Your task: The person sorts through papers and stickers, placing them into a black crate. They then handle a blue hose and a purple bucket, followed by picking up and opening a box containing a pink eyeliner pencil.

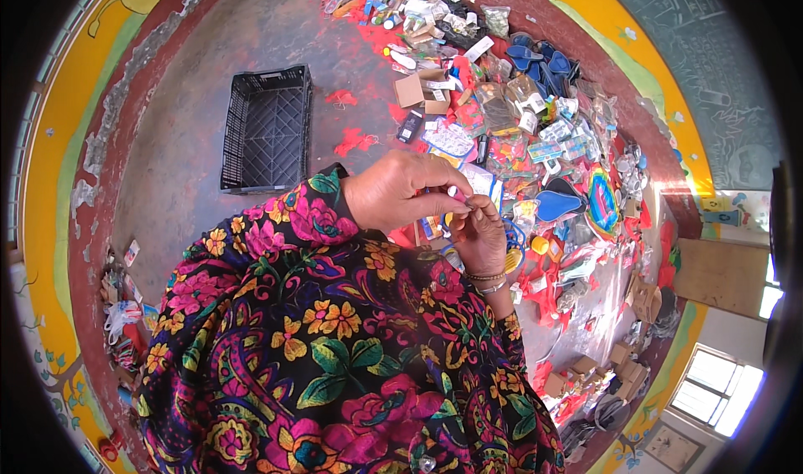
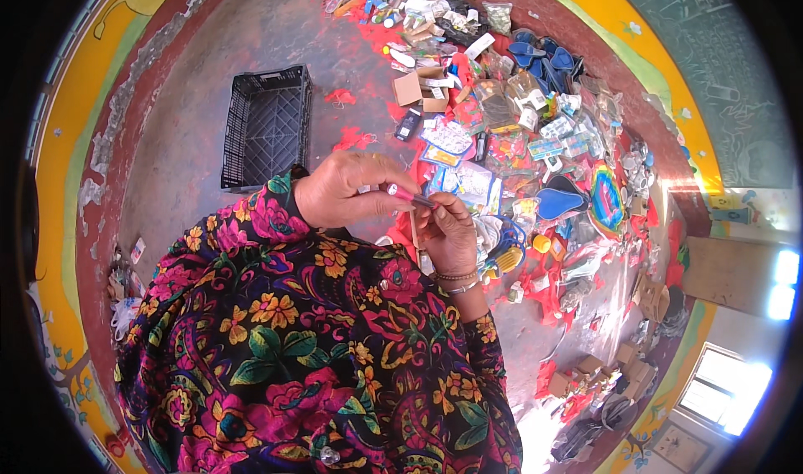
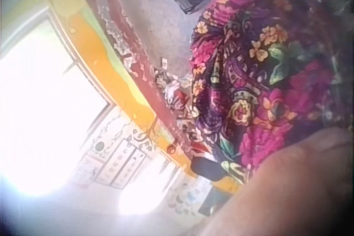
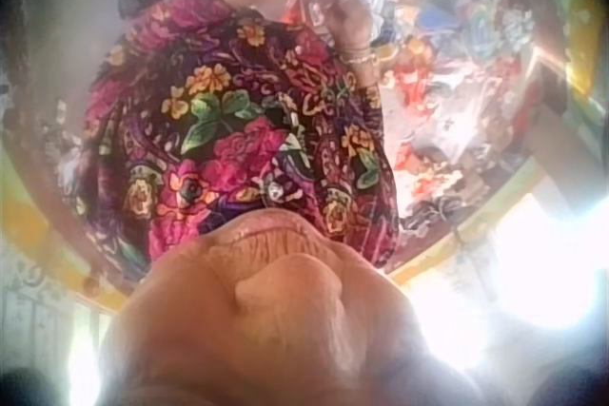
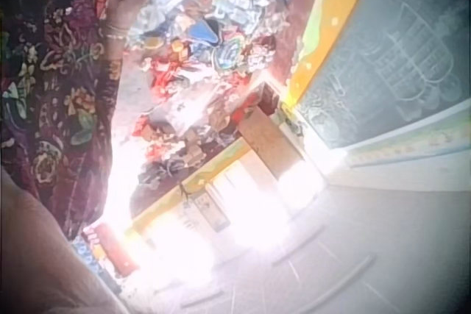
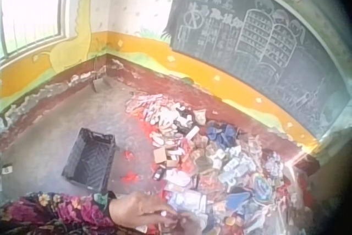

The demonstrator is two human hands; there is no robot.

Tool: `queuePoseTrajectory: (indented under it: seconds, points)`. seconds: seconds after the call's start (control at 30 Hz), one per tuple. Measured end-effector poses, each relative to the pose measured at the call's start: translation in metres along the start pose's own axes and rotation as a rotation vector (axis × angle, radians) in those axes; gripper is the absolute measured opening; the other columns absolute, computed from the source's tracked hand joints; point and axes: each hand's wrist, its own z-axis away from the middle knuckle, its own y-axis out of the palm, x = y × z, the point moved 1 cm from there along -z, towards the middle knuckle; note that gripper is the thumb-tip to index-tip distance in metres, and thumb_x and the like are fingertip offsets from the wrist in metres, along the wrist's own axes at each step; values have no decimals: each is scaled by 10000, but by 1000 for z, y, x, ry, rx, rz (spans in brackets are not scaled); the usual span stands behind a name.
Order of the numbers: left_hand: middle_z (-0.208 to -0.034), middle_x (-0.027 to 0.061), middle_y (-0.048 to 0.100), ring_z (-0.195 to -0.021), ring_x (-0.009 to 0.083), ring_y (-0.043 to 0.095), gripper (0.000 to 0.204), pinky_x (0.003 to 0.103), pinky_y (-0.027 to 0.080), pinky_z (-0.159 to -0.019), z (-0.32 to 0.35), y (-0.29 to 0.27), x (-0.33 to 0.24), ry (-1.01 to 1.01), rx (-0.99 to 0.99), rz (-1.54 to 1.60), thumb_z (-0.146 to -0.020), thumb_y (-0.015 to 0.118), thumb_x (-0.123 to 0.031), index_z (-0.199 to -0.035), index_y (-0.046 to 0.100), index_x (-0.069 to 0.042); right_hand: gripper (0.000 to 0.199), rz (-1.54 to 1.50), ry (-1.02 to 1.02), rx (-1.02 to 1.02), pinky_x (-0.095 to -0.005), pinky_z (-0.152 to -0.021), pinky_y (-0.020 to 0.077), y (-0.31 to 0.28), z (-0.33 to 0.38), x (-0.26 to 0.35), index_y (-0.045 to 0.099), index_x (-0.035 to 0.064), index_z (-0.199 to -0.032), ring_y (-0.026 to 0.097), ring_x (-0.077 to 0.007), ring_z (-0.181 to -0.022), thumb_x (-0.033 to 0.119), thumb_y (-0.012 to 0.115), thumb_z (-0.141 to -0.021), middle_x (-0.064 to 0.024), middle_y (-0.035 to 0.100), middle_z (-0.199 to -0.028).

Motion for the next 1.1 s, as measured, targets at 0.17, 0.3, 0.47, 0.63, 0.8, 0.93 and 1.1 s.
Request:
queuePoseTrajectory:
  seconds: [0.17, 0.3, 0.47, 0.63, 0.8, 0.93, 1.1]
  points:
    - [-852, 73, 623, -707, 130, 601, 202, 265, 486, -630, 2, -8, 3, -306, 64, 158, -857, 553, -62, -1046, 588, 0, 169, 294, -219, -164, -233, -630, 470, 14, 3, 29, 561, -6, -974, 592, -152, -712, 28, 601, -813, -89, 621, -843]
    - [-865, 72, 611, -694, 116, 590, 259, 257, 491, -626, 9, -14, 23, -510, 209, 293, -919, 453, -87, -1142, 527, 22, 199, 792, -412, -185, -231, -648, 480, 32, 9, 56, 573, -26, -972, 619, -158, -722, 34, 638, -794, -100, 632, -854]
    - [-836, 87, 608, -678, 121, 594, 269, 262, 484, -600, 10, -19, 28, -506, 483, 281, -948, 403, -135, -1133, 512, 26, 191, 1334, -545, -76, -233, -635, 475, 44, 16, 75, 613, 8, -927, 621, -130, -733, 88, 681, -767, -72, 649, -814]
    - [-784, 86, 603, -632, 141, 606, 205, 268, 480, -556, 7, -25, 21, -504, 532, 196, -930, 438, -115, -1058, 530, 17, 189, 1341, -483, -21, -226, -582, 482, 45, 16, 78, 615, 8, -923, 626, -120, -677, 120, 671, -782, -73, 652, -762]
    - [-764, 87, 595, -626, 163, 619, 172, 284, 488, -550, 11, -22, 24, -459, 434, 85, -911, 463, -91, -1022, 540, 15, 189, 1039, -233, -121, -198, -515, 493, 47, 14, 69, 596, -32, -918, 628, -118, -624, 131, 626, -828, -78, 638, -707]
    - [-774, 105, 594, -635, 200, 621, 167, 312, 491, -566, 13, -19, 28, -346, 357, -30, -890, 488, -77, -1020, 546, 10, 210, 944, -165, -218, -191, -443, 468, 44, 8, 63, 571, -42, -887, 616, -138, -542, 168, 574, -869, -86, 614, -643]
    - [-819, 135, 600, -650, 259, 610, 204, 349, 483, -584, 22, -15, 40, -118, 250, -332, -847, 534, -64, -1041, 550, -1, 243, 779, -17, -306, -190, -443, 469, 36, 3, 57, 575, -29, -824, 600, -108, -534, 210, 595, -858, -77, 611, -630]
